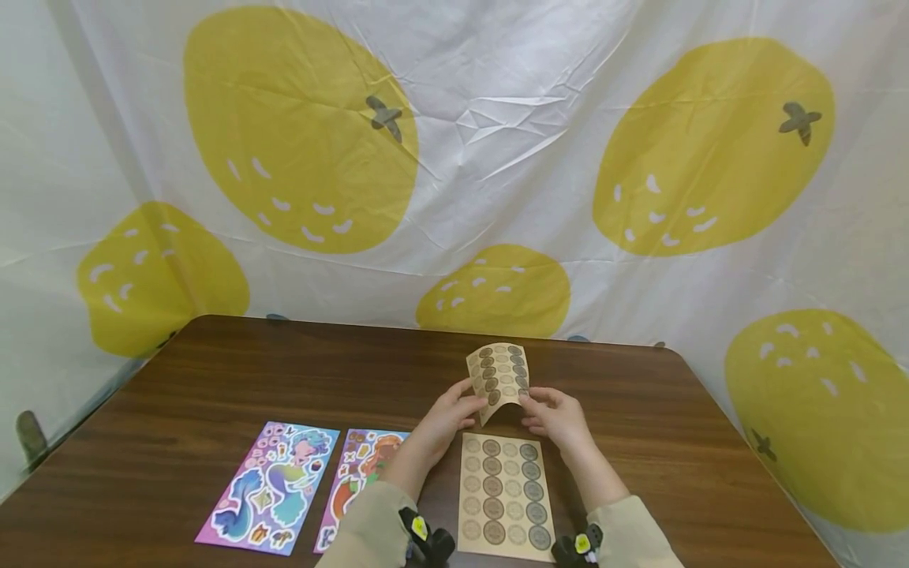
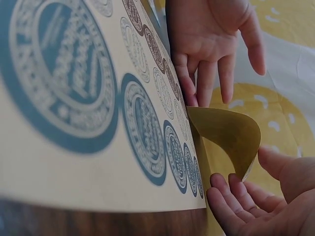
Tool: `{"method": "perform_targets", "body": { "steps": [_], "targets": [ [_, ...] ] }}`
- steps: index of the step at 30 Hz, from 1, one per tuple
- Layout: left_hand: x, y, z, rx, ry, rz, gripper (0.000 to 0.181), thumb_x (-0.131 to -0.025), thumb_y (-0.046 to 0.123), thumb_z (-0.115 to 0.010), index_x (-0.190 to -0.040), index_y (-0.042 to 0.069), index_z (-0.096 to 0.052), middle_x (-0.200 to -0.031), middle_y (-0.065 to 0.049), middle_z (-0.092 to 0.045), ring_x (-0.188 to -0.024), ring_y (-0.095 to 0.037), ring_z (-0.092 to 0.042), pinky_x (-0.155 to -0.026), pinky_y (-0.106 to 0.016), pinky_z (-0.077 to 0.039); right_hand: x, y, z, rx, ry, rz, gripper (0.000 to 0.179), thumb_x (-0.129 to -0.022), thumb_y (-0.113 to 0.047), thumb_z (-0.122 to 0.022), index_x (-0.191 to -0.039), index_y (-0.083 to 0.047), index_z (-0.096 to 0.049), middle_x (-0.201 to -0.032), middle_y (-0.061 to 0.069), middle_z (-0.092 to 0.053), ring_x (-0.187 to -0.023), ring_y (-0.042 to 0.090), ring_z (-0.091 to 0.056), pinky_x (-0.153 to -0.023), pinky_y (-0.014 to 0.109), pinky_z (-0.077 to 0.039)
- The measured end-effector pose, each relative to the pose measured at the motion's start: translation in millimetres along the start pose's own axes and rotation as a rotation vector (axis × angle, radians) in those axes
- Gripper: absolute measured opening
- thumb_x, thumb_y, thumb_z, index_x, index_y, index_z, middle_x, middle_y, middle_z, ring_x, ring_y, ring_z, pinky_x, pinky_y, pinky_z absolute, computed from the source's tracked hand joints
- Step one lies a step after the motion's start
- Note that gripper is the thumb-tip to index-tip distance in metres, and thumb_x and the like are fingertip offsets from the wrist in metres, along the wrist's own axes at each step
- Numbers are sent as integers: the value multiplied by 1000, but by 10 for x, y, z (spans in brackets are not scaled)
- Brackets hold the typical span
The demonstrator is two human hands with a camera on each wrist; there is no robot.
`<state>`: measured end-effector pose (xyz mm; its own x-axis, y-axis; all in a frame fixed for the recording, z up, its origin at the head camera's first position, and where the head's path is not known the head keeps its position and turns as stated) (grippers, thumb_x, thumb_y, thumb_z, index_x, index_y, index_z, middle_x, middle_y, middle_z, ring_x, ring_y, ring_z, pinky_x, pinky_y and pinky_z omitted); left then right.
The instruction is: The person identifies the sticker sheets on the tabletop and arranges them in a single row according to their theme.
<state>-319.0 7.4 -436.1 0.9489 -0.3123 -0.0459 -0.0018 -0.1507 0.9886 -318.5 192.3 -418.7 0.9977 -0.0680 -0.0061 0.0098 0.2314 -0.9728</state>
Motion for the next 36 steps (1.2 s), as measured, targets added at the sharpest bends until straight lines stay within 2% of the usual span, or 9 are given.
{"method": "perform_targets", "body": {
  "steps": [8,15,23,29,36],
  "targets": [
    [-8,-14,-37,-33,-24,15,64,-94,17,-55,-147,-4,-26,-136,-25,-48,-123,-32,-46,-99,-48,-35,7,-2,3,-14,12,-12,46,-88,-9,-69,-126,11,-52,-89,21,-65,-73,26,-68,-71,35,-56],
    [-36,-47,-44,-23,-7,22,63,-95,17,-54,-147,-5,-26,-136,-26,-47,-124,-33,-45,-100,-48,-35,23,-33,-31,-22,9,-8,48,-86,-8,-71,-127,9,-52,-85,16,-67,-73,26,-68,-71,35,-56],
    [-8,-23,-60,55,-14,34,64,-99,20,-49,-149,-4,-18,-149,-30,-23,-129,-42,-36,-103,-50,-35,30,-80,-55,-24,7,30,48,-86,-7,-71,-128,8,-52,-84,13,-66,-74,24,-67,-71,36,-56],
    [7,-2,-56,122,-4,31,64,-100,18,-48,-151,-2,-15,-144,-33,-30,-124,-43,-44,-101,-49,-39,26,-86,-49,-53,20,59,47,-85,-4,-71,-128,6,-53,-81,12,-65,-73,21,-67,-69,34,-56],
    [-17,-10,-14,55,93,-18,64,-96,11,-56,-149,-3,-23,-139,-27,-42,-113,-31,-53,-93,-44,-47,13,-99,-39,-58,41,94,46,-85,-2,-71,-126,7,-53,-78,10,-65,-70,20,-67,-68,34,-57]
  ]
}}
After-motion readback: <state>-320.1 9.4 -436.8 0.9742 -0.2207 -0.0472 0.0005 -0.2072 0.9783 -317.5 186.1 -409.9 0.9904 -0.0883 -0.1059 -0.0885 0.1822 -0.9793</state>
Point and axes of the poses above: each hand's wrist, its own x-axis away from the middle knuckle, its own z-axis out of the back of the hand, y = z × x, the point moved 4 cm from there along -x, towards the middle knuckle
